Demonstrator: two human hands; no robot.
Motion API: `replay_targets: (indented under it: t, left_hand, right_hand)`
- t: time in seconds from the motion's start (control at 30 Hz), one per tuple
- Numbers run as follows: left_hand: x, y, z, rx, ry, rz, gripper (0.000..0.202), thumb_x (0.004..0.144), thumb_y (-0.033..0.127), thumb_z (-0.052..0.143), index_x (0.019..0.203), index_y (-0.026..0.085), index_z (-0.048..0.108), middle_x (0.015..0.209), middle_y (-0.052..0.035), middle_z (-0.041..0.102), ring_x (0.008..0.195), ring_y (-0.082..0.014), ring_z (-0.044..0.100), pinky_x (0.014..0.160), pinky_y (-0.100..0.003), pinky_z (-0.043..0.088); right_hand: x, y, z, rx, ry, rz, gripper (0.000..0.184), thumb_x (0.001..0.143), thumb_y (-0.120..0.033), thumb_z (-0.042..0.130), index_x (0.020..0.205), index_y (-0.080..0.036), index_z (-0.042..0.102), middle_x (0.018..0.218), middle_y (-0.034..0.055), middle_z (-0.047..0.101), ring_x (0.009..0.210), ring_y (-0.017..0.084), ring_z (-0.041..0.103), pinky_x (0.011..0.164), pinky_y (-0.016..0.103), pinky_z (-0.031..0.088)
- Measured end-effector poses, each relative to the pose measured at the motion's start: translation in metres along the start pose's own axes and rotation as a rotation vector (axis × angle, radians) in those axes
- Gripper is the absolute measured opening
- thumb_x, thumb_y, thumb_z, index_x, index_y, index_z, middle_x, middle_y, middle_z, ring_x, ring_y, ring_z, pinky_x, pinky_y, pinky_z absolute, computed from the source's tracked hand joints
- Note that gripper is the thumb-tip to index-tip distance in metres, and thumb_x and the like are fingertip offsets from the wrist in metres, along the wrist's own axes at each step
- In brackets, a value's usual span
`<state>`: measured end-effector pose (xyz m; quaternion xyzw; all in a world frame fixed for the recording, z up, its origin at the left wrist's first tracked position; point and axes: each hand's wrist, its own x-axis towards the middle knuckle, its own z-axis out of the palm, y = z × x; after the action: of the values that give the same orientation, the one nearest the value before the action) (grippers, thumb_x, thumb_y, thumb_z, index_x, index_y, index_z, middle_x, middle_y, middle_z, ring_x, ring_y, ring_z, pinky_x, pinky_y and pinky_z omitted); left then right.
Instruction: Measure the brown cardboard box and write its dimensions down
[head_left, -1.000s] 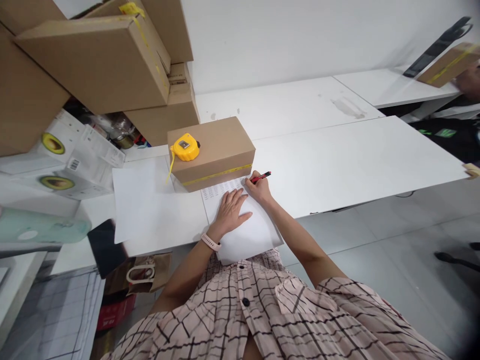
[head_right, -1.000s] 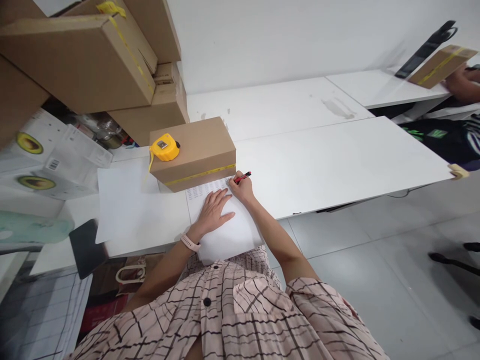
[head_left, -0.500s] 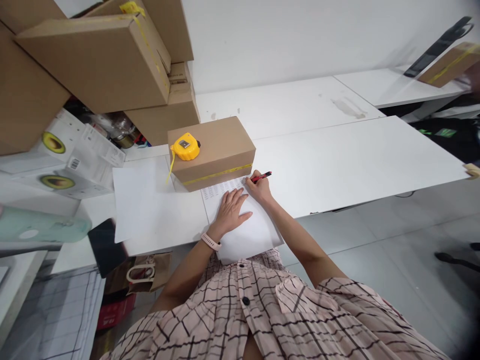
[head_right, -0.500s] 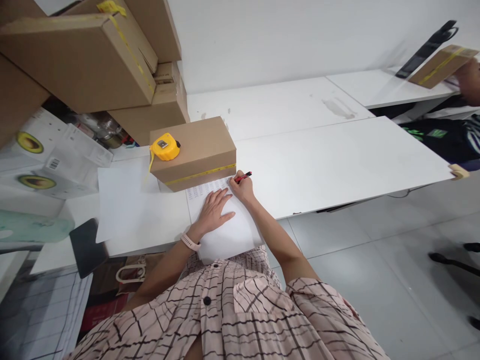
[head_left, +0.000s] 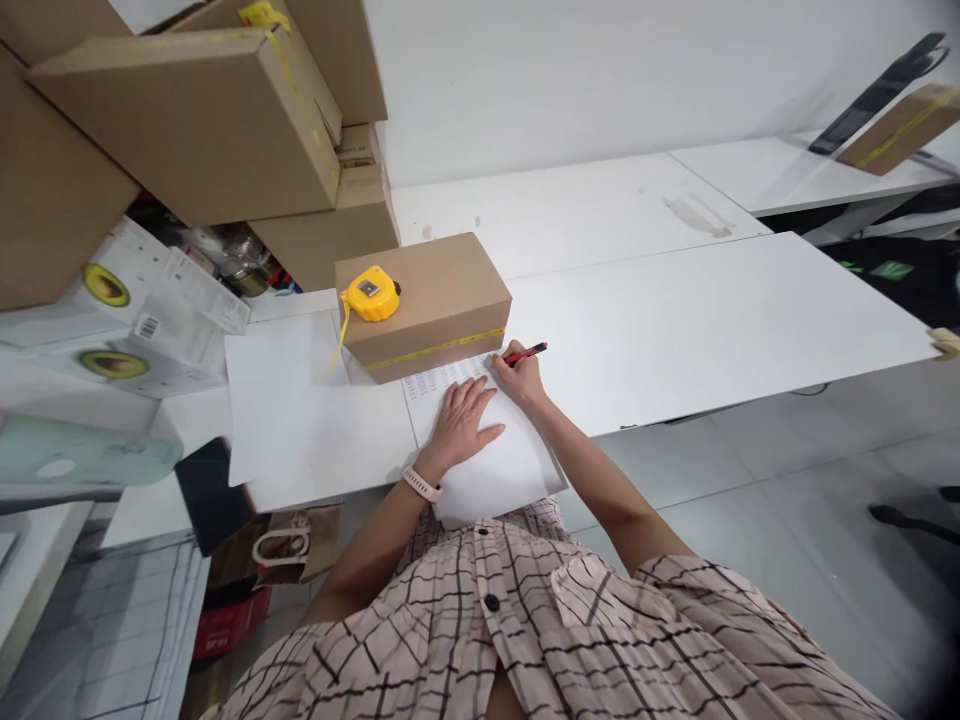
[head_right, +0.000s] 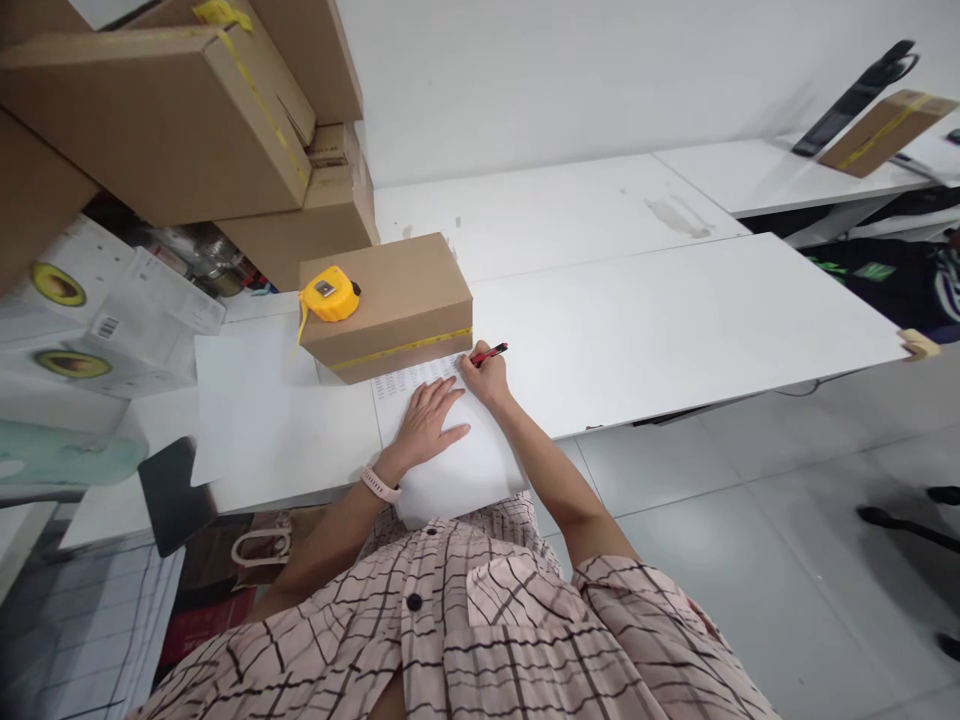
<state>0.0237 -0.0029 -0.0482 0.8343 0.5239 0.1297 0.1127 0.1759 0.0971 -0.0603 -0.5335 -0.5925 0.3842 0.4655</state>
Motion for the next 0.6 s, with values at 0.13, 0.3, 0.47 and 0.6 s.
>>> replay_targets:
  t: [0.13, 0.3, 0.47, 0.6]
  left_hand:
    - [0.002, 0.000, 0.003, -0.038, 0.008, -0.004, 0.061, 0.095, 0.048, 0.060, 0.145, 0.015, 0.051, 0.162, -0.0157, 0.040, 0.151, -0.0351, 0.032, 0.125, -0.055, 0.019]
    - [-0.008, -0.002, -0.016, -0.204, 0.144, 0.020, 0.041, 0.093, 0.037, 0.064, 0.129, 0.018, 0.061, 0.149, -0.0155, 0.055, 0.139, -0.0317, 0.049, 0.118, -0.052, 0.036]
    - [-0.011, -0.017, -0.106, -0.179, 0.765, -0.043, 0.025, 0.095, 0.030, 0.060, 0.119, 0.022, 0.061, 0.132, -0.0109, 0.065, 0.128, -0.0272, 0.058, 0.114, -0.051, 0.040]
    - [0.017, -0.051, -0.166, -0.096, 0.855, -0.258, 0.046, 0.084, 0.031, 0.071, 0.126, 0.021, 0.055, 0.140, -0.0136, 0.057, 0.137, -0.0334, 0.047, 0.118, -0.056, 0.032]
  right_hand:
    - [0.000, -0.001, -0.002, -0.027, 0.035, -0.020, 0.027, 0.083, -0.037, 0.055, 0.067, -0.025, 0.037, 0.060, -0.0062, 0.039, 0.057, 0.012, 0.038, 0.057, 0.027, 0.032]
    - [-0.016, -0.002, -0.025, -0.209, 0.019, -0.217, 0.017, 0.094, -0.038, 0.048, 0.094, -0.023, 0.057, 0.087, 0.0021, 0.058, 0.077, 0.017, 0.053, 0.071, 0.030, 0.043]
    - [-0.038, 0.004, -0.038, -0.648, -0.195, -0.425, 0.033, 0.093, -0.013, 0.040, 0.108, -0.023, 0.068, 0.100, 0.0097, 0.060, 0.091, 0.024, 0.052, 0.077, 0.035, 0.043]
    - [-0.041, 0.011, -0.034, -0.735, -0.177, -0.471, 0.043, 0.090, -0.004, 0.037, 0.115, -0.019, 0.068, 0.099, 0.0129, 0.062, 0.089, 0.026, 0.051, 0.079, 0.038, 0.043]
